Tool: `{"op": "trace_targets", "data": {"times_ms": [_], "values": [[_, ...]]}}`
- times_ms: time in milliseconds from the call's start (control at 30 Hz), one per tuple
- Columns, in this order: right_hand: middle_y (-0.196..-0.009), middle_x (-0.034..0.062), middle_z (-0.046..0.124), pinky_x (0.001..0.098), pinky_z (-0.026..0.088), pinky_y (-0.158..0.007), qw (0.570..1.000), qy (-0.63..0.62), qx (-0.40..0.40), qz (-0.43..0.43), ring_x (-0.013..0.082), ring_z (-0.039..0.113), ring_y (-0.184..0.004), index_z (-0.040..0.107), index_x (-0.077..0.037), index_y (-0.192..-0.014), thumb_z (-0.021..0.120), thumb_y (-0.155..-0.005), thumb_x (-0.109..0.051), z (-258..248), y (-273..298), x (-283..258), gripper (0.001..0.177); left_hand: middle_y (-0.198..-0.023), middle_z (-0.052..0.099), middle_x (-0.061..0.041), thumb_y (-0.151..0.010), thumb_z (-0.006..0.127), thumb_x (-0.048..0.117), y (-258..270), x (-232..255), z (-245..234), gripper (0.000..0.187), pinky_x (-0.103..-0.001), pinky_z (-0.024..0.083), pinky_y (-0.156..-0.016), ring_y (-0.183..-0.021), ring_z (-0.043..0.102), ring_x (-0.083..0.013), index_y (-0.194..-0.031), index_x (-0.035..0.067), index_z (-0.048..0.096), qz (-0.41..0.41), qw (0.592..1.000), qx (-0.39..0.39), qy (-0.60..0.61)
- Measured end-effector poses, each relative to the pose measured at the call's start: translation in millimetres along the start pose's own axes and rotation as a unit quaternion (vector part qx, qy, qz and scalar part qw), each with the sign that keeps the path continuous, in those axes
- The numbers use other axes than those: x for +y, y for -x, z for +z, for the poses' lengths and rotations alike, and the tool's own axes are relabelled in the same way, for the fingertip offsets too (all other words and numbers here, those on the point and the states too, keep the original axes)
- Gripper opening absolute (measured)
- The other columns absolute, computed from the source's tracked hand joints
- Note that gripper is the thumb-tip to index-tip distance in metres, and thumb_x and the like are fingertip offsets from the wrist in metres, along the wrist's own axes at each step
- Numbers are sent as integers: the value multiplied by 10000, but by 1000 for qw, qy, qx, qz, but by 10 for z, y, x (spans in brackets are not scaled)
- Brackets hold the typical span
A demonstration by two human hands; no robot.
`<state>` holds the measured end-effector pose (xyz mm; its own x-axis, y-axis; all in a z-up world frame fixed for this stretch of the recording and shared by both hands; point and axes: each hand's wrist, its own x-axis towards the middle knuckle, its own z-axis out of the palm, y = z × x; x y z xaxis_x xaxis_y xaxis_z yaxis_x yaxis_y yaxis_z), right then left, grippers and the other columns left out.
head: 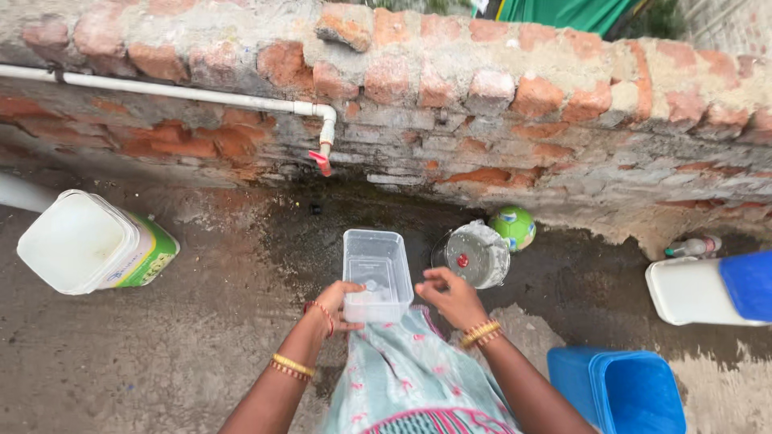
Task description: The person fills a plastic container with water from a tap, pours the water into a potted plant, and plucks leaves from other potted plants by hand.
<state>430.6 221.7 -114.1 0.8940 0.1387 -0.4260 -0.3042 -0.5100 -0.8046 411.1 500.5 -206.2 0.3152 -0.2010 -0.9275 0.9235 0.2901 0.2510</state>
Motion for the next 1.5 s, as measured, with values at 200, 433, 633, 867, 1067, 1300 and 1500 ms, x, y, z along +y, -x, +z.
{"op": "trace_targets", "data": {"times_ms": [200,433,633,867,1067,1300,1500], "values": [[-945,40,767,276,545,-548,990,-91,-66,89,117,686,-716,733,-71,-1118,752,-837,-351,708,-1114,-651,397,-1222,692,-155,-801,705,217,-499,660,-472,514,-564,556,-885,-1124,667,-351,-1294,98,620,-43,999,13,-14],[-884,12,706,304,535,-529,948,-208,-61,232,165,709,-699,716,-73,-1020,743,-853,-350,1445,-1966,-1223,325,-1477,358,-218,-816,660,-81,-1042,1484,-1123,621,-665,547,-1008,-1378,414,-450,-1406,31,502,-77,996,53,-5],[-767,41,678,330,521,-434,873,-354,155,296,168,680,-572,723,-37,-892,782,-849,-377,2263,-2523,-1557,348,-1429,476,-211,-765,679,-122,-1512,2300,-1508,736,-606,572,-936,-1245,547,-414,-1436,84,457,-111,980,-15,-166],[-549,69,628,366,524,-448,815,-234,397,351,196,651,-481,657,-36,-655,850,-743,-434,2674,-2686,-2025,451,-1397,600,-163,-704,740,-166,-1658,2613,-1666,907,-542,608,-861,-1073,703,-351,-1469,173,390,-65,920,-87,-377],[-583,120,666,418,551,-551,798,-41,534,276,260,665,-514,643,-24,-605,868,-667,-452,2759,-2806,-1972,487,-1518,390,-245,-636,1010,634,-1761,2778,-1606,967,-602,349,-1065,-1374,382,-451,-1418,353,517,158,441,14,-884],[-612,128,688,436,552,-578,773,-49,533,342,311,700,-574,660,-52,-624,868,-674,-473,2779,-2798,-2118,472,-1277,722,-109,-692,810,-33,-1684,2711,-1519,798,-346,526,-990,-1201,668,-229,-1420,158,545,7,808,-63,-586],[-756,168,738,463,577,-700,774,-36,534,339,357,735,-733,693,-50,-726,868,-665,-408,2725,-2926,-2013,403,-1218,713,-171,-707,708,-202,-1582,2713,-1509,777,-382,586,-847,-1080,710,-288,-1420,50,530,8,889,-82,-451]]}}
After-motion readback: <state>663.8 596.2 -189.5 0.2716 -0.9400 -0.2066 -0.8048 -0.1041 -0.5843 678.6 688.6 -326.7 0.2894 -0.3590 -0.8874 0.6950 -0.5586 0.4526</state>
